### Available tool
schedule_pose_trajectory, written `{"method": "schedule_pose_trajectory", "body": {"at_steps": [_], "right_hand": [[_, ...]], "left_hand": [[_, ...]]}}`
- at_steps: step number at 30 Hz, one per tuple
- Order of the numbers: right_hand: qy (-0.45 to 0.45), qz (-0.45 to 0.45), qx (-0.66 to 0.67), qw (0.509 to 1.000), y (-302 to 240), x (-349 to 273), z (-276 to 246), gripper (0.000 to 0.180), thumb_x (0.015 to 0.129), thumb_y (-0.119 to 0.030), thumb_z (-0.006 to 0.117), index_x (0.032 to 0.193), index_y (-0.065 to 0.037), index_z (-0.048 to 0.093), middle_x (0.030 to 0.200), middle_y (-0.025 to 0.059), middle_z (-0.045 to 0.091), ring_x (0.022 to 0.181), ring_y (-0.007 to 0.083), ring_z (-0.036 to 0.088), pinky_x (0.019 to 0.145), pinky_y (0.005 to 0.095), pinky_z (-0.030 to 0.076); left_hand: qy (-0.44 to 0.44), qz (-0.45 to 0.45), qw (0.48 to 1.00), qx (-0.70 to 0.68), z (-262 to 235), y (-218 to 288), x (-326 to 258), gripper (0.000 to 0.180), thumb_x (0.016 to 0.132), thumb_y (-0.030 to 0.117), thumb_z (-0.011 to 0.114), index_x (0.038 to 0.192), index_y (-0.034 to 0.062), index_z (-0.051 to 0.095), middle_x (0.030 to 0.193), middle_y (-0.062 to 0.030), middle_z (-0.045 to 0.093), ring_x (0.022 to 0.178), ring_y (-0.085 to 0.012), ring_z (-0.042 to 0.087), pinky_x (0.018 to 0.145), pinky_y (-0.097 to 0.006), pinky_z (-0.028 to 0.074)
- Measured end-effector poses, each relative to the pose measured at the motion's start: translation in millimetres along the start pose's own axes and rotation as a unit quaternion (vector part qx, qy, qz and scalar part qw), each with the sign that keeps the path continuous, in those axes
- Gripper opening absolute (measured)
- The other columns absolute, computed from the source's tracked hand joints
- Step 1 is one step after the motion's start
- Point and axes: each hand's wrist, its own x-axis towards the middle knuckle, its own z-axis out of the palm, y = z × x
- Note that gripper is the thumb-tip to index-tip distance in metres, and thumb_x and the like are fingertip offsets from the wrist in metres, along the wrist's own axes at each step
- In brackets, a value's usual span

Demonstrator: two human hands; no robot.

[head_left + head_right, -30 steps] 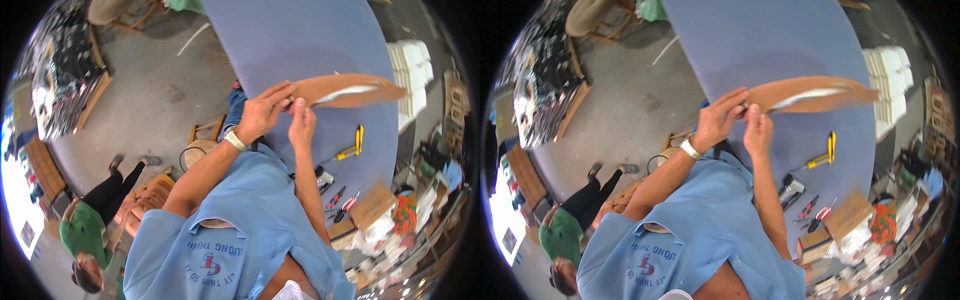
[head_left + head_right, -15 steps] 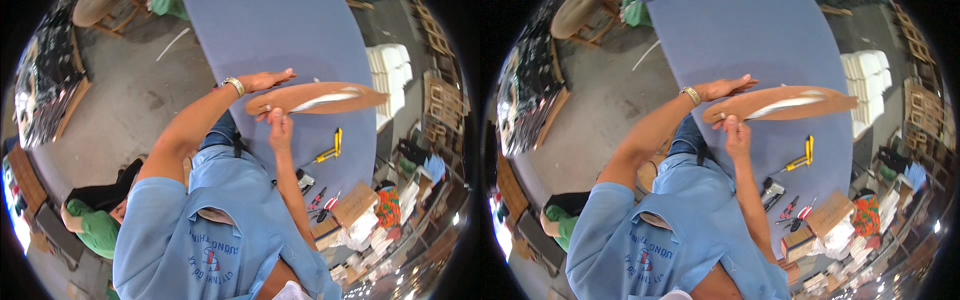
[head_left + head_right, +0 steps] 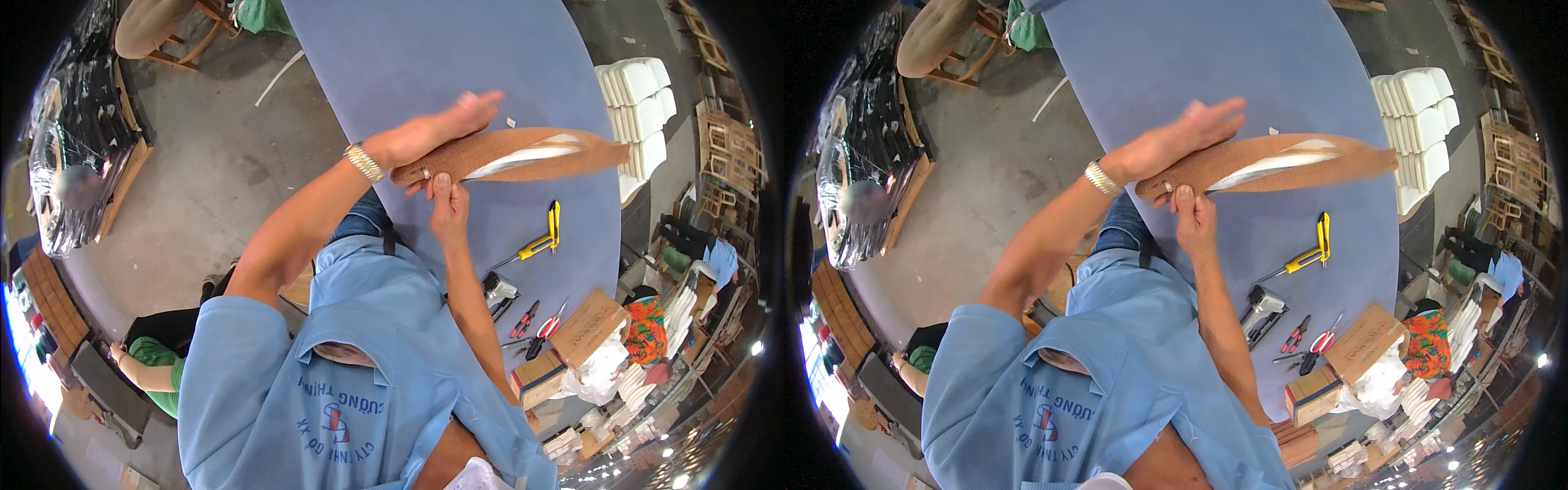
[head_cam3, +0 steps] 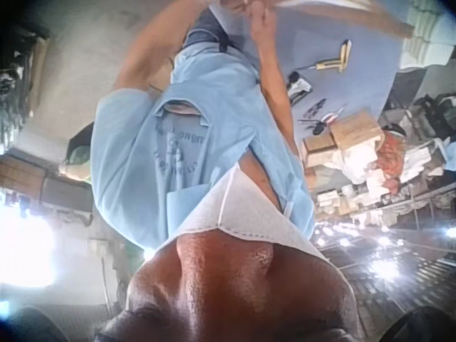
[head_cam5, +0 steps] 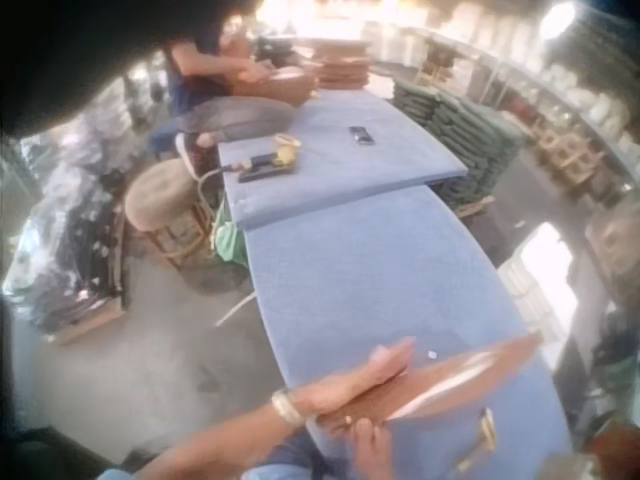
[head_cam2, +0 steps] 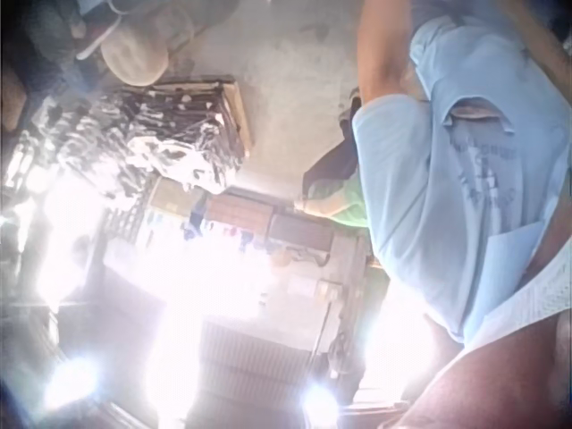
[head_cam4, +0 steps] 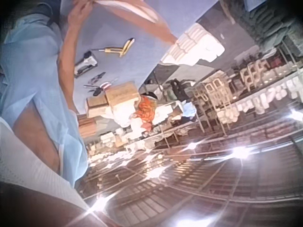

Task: The person staples fabric onto a curved wooden furniture part using a pneumatic staple gun, then trims excess fabric with a utility knife. The person repeatedly repositions the part and continues stapling along the edges.

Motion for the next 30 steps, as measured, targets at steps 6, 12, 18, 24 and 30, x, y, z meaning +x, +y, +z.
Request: {"method": "schedule_pose_trajectory", "body": {"at_steps": [6,12,18,24,30], "right_hand": [[0.014,-0.003,-0.004,1.0,0.5,11.6,3.1,0.053,0.114,-0.036,0.04,0.074,-0.003,0.054,0.075,0.0093,0.072,0.069,0.0179,0.061,0.065,0.0348,0.048],[0.018,0.025,0.01,0.999,19.4,1.6,2.8,0.047,0.111,-0.034,0.046,0.081,-0.002,0.061,0.08,0.0107,0.072,0.075,0.0202,0.066,0.071,0.0355,0.052],[-0.003,0.035,0.09,0.995,40.2,7.8,-2.2,0.043,0.112,-0.031,0.044,0.091,-0.001,0.065,0.084,0.0092,0.07,0.083,0.0189,0.067,0.08,0.0353,0.054],[-0.044,-0.018,0.1,0.994,29.0,17.1,-14.3,0.046,0.113,-0.033,0.045,0.085,-0.001,0.062,0.082,0.0073,0.069,0.082,0.0177,0.066,0.078,0.0349,0.053],[-0.048,0.019,-0.005,0.999,3.9,-21.1,-52.5,0.033,0.11,-0.029,0.054,0.098,-0.003,0.069,0.098,0.0069,0.073,0.09,0.0152,0.068,0.086,0.0319,0.054]], "left_hand": [[0.166,0.0,0.979,0.116,-11.1,-36.3,-56.7,0.092,0.104,0.071,0.038,0.163,-0.0007,0.03,0.152,-0.0191,0.045,0.137,-0.0262,0.044,0.113,-0.04,0.037],[0.232,-0.035,0.962,0.14,15.6,-41.3,-63.7,0.07,0.104,0.041,0.065,0.153,-0.0057,0.046,0.101,-0.0063,0.067,0.081,-0.0111,0.058,0.075,-0.028,0.051],[0.202,-0.006,0.969,0.144,17.7,-40.7,-43.8,0.061,0.105,0.031,0.065,0.148,-0.0083,0.049,0.092,-0.0032,0.066,0.075,-0.0079,0.057,0.064,-0.024,0.048],[0.215,0.03,0.948,0.235,3.4,-65.2,-42.2,0.06,0.105,0.032,0.063,0.146,-0.0092,0.051,0.089,-0.0053,0.069,0.074,-0.0077,0.061,0.062,-0.026,0.051],[0.213,0.027,0.92,0.328,27.7,-44.2,-44.8,0.06,0.102,0.035,0.066,0.144,-0.0065,0.056,0.097,-0.0132,0.074,0.079,-0.0137,0.07,0.065,-0.028,0.058]]}}
